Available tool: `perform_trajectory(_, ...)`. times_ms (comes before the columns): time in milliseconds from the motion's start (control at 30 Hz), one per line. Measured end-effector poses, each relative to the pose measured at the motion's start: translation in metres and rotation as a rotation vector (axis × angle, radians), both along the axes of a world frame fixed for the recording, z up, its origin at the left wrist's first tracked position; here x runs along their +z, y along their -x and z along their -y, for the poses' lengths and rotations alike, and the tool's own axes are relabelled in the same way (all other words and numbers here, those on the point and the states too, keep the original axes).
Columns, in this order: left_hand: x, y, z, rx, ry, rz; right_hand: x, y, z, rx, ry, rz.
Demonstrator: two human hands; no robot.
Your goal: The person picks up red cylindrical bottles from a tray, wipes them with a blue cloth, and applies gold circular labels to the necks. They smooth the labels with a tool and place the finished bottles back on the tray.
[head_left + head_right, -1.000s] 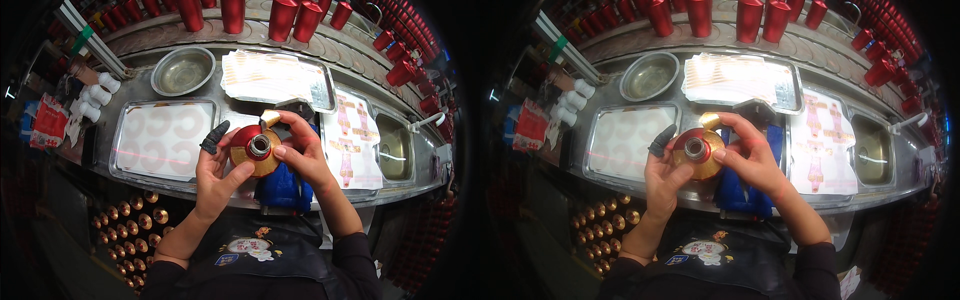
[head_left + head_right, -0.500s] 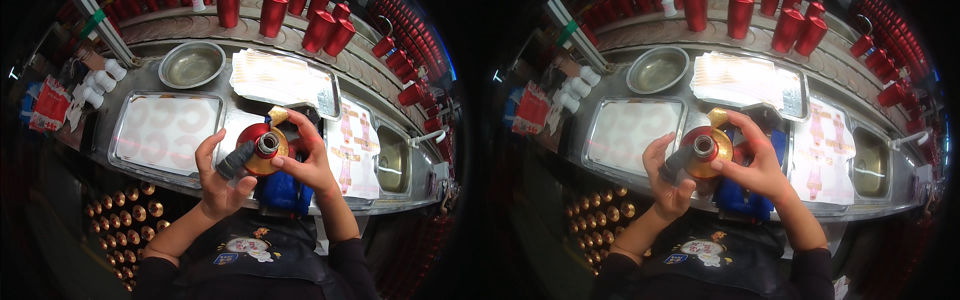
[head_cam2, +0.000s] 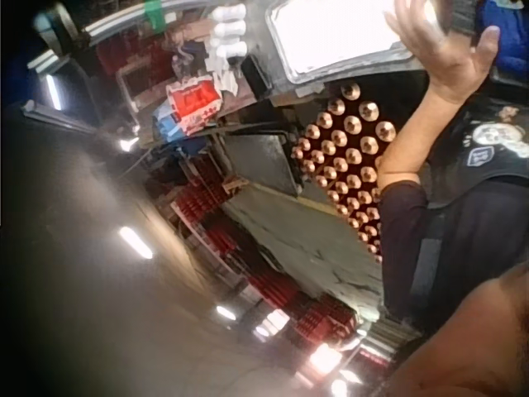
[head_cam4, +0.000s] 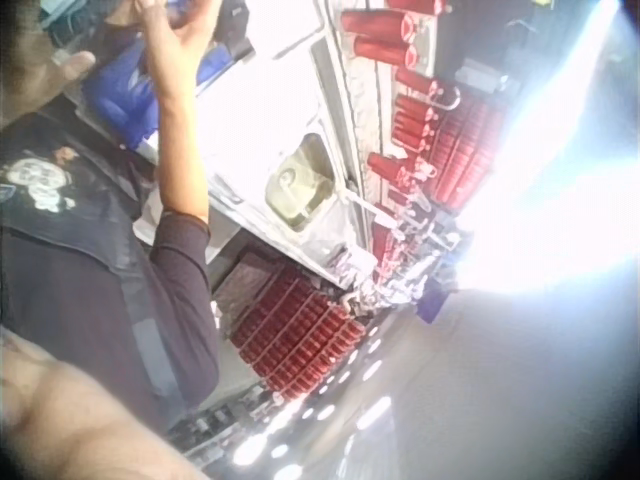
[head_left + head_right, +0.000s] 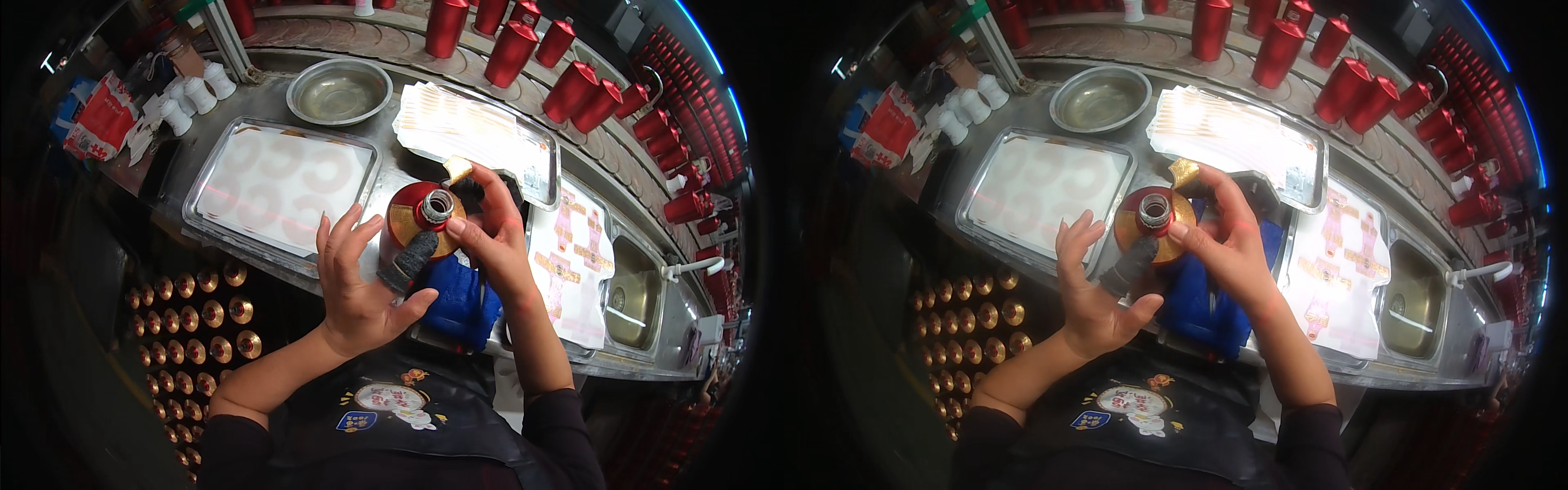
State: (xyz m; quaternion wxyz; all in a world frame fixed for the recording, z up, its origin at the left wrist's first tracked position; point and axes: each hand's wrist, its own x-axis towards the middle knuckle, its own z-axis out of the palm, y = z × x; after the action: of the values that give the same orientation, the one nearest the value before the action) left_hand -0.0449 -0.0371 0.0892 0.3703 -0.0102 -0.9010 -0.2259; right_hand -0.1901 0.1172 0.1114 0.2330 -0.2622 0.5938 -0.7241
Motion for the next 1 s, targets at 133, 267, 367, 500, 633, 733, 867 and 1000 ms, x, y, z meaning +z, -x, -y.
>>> perform_trajectory(133, 0.006, -0.003, -0.014, 0.105, 0.095, 0.047, 0.005, 0.0, 0.004, 0.014, 0.058, 0.059)
perform_trajectory(267, 0.006, 0.001, -0.03, 0.155, 0.135, 0.033, 0.007, 0.003, 0.008, 0.004, 0.019, 0.102)
perform_trajectory(367, 0.01, 0.01, -0.042, 0.192, 0.144, 0.039, 0.007, 0.008, 0.006, 0.077, 0.007, 0.112)
perform_trajectory(500, 0.017, 0.016, -0.044, 0.148, 0.098, 0.0, 0.006, 0.015, 0.0, 0.081, 0.012, 0.177)
perform_trajectory(633, 0.008, 0.01, -0.035, 0.053, -0.123, -0.114, 0.0, 0.019, 0.001, 0.118, 0.146, 0.035)
perform_trajectory(733, -0.005, 0.02, -0.033, 0.044, -0.392, -0.032, -0.005, 0.02, 0.001, 0.157, 0.178, 0.155)
perform_trajectory(867, 0.006, 0.041, -0.006, -0.109, -0.482, 0.139, -0.006, 0.026, -0.002, 0.181, 0.146, 0.122)
perform_trajectory(1000, 0.029, 0.05, 0.036, -0.609, -1.186, 0.451, -0.006, 0.025, -0.006, 0.139, 0.16, 0.129)
